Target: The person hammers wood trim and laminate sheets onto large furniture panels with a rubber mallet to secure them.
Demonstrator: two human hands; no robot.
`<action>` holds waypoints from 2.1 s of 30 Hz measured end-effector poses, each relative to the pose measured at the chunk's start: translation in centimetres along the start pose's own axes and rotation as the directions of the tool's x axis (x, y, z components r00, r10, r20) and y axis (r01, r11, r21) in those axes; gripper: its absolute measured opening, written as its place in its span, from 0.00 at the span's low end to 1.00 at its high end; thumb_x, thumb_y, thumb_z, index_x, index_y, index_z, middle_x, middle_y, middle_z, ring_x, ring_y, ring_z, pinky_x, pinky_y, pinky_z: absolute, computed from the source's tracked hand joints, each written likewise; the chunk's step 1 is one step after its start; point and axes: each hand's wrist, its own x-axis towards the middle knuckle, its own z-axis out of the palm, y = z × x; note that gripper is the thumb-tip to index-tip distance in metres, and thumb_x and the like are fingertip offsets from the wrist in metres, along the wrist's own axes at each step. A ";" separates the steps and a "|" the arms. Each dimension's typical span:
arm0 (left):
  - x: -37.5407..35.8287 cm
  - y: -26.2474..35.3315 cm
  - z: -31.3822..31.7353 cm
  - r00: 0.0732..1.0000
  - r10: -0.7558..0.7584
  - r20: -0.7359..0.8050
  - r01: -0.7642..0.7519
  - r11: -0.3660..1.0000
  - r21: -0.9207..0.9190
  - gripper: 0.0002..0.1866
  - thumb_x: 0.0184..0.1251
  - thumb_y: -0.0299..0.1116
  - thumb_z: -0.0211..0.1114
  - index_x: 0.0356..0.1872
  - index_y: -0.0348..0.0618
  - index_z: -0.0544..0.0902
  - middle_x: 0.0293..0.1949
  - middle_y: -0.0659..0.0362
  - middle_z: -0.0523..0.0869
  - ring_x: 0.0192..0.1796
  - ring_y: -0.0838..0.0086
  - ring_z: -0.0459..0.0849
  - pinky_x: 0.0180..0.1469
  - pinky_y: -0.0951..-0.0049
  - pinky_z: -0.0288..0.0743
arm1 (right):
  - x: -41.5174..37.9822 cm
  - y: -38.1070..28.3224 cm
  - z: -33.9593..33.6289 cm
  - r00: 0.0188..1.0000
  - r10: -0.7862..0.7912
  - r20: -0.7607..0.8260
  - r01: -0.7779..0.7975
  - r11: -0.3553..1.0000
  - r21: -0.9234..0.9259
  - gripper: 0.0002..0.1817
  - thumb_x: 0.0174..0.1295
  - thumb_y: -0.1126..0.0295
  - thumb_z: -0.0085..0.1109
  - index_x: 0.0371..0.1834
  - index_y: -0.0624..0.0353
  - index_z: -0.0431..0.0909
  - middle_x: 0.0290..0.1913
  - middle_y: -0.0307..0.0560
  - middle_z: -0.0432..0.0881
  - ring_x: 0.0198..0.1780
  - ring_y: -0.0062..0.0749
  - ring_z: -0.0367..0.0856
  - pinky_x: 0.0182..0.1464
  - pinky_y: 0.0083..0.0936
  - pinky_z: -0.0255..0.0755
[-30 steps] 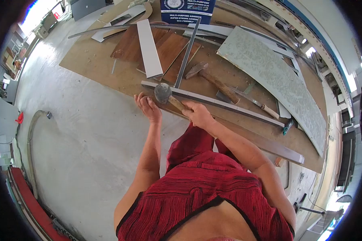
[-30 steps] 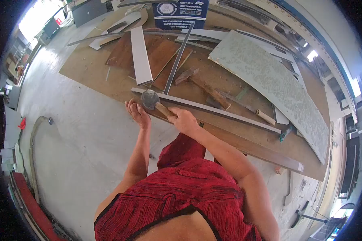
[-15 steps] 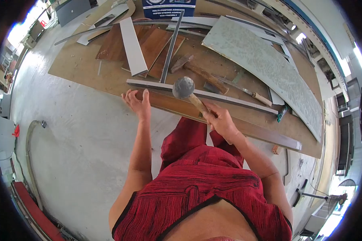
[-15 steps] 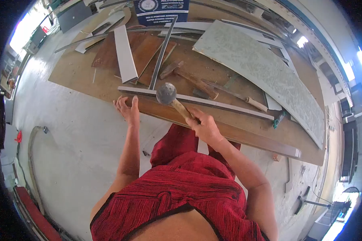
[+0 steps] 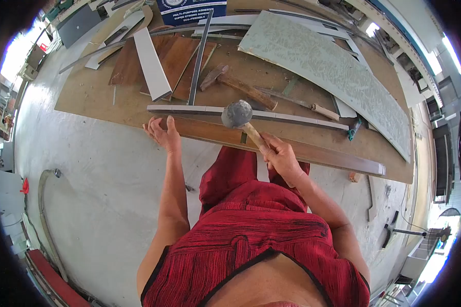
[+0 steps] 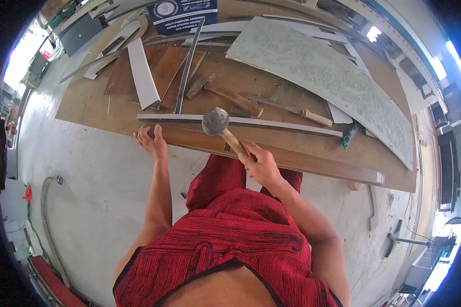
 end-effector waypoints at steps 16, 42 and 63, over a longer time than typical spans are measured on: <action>-0.1 -0.2 0.2 0.998 0.056 -0.012 -0.055 0.997 0.048 0.17 0.56 0.39 0.65 0.40 0.39 0.75 0.51 0.50 0.75 0.61 0.54 0.64 0.69 0.55 0.48 | 0.3 3.0 -0.5 0.984 -0.175 0.014 0.171 0.935 -0.310 0.19 0.63 0.67 0.55 0.57 0.62 0.72 0.39 0.54 0.82 0.32 0.38 0.80 0.37 0.28 0.74; -5.3 8.6 0.0 0.850 0.398 0.345 -0.461 0.879 0.121 0.08 0.56 0.41 0.65 0.34 0.53 0.78 0.48 0.64 0.77 0.58 0.65 0.71 0.66 0.45 0.48 | -9.2 5.4 -8.2 0.938 0.109 -0.330 -0.103 0.994 0.036 0.20 0.66 0.69 0.52 0.60 0.60 0.70 0.29 0.36 0.72 0.27 0.14 0.69 0.25 0.14 0.66; -5.5 8.4 0.2 0.848 0.387 0.362 -0.466 0.870 0.160 0.08 0.57 0.41 0.63 0.34 0.54 0.77 0.47 0.64 0.77 0.58 0.65 0.71 0.65 0.42 0.48 | -10.9 5.7 -9.7 0.899 0.103 -0.426 -0.025 0.982 0.185 0.20 0.67 0.69 0.50 0.61 0.59 0.69 0.26 0.34 0.71 0.23 0.13 0.69 0.23 0.14 0.65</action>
